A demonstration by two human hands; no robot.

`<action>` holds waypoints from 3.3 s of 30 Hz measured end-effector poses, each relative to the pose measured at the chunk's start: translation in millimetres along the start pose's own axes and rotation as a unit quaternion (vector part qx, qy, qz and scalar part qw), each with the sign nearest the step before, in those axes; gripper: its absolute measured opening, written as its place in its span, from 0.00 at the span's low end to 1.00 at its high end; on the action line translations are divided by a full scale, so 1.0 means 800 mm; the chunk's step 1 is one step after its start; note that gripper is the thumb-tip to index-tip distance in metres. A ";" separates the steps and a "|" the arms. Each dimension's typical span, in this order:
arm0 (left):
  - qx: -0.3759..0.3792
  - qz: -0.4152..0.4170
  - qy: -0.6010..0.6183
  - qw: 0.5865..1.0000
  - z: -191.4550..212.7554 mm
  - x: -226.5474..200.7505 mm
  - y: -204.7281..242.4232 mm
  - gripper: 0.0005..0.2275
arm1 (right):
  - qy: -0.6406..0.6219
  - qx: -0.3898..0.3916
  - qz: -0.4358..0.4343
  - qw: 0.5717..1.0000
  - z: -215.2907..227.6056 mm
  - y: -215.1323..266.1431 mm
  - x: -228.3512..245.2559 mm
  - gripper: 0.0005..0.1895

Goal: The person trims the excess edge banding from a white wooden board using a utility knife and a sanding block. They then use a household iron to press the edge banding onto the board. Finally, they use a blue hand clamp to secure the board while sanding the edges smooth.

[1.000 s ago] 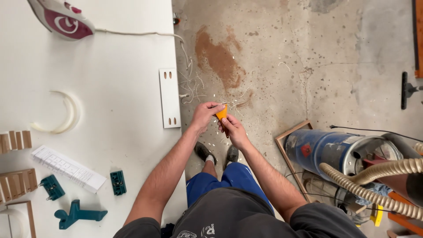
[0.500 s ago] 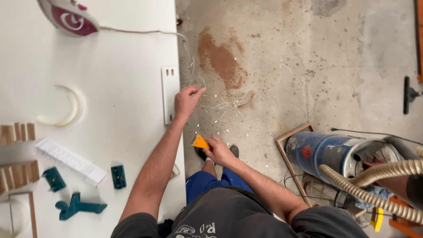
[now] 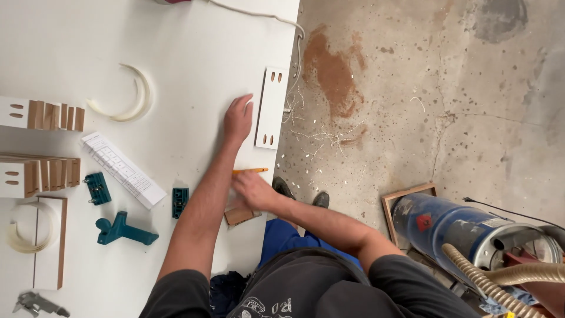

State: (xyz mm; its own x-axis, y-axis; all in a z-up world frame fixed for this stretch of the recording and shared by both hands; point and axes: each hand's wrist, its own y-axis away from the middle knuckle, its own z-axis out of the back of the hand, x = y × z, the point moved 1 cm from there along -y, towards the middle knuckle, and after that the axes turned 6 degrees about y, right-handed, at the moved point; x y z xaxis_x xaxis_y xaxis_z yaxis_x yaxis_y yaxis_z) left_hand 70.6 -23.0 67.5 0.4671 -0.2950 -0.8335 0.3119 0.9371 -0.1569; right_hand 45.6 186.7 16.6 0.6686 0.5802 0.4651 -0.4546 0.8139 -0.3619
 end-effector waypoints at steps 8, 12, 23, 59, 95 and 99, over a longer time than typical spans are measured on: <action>0.107 -0.014 -0.182 0.977 -0.070 -0.011 -0.039 0.24 | -0.041 0.026 0.036 0.998 0.044 0.036 0.065 0.20; 0.107 -0.015 -0.225 0.968 -0.079 -0.012 -0.034 0.22 | -0.341 -0.022 -0.122 0.932 0.130 0.024 0.047 0.18; 0.001 -0.087 -0.224 0.971 -0.108 0.022 -0.007 0.20 | -0.585 -0.239 -0.472 0.614 0.178 0.082 -0.073 0.24; -0.100 -0.132 -0.156 0.974 -0.102 0.019 -0.004 0.13 | -0.050 -0.308 -0.321 0.894 0.077 0.013 -0.159 0.15; -0.095 -0.135 -0.150 0.975 -0.093 0.010 -0.007 0.12 | 0.018 -0.286 -0.312 0.906 0.122 -0.025 -0.216 0.14; -0.098 -0.130 -0.142 0.976 -0.090 0.007 -0.006 0.12 | 0.040 -0.284 -0.293 0.912 0.116 -0.044 -0.258 0.15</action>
State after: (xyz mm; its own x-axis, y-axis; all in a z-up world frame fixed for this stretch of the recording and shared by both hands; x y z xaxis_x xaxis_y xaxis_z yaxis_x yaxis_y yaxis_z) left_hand 11.9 -15.6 25.7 0.6130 -0.5409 -0.5759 0.2982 0.8334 -0.4653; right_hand -131.2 40.8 8.4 0.7496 0.0292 0.6612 0.3571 0.8234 -0.4411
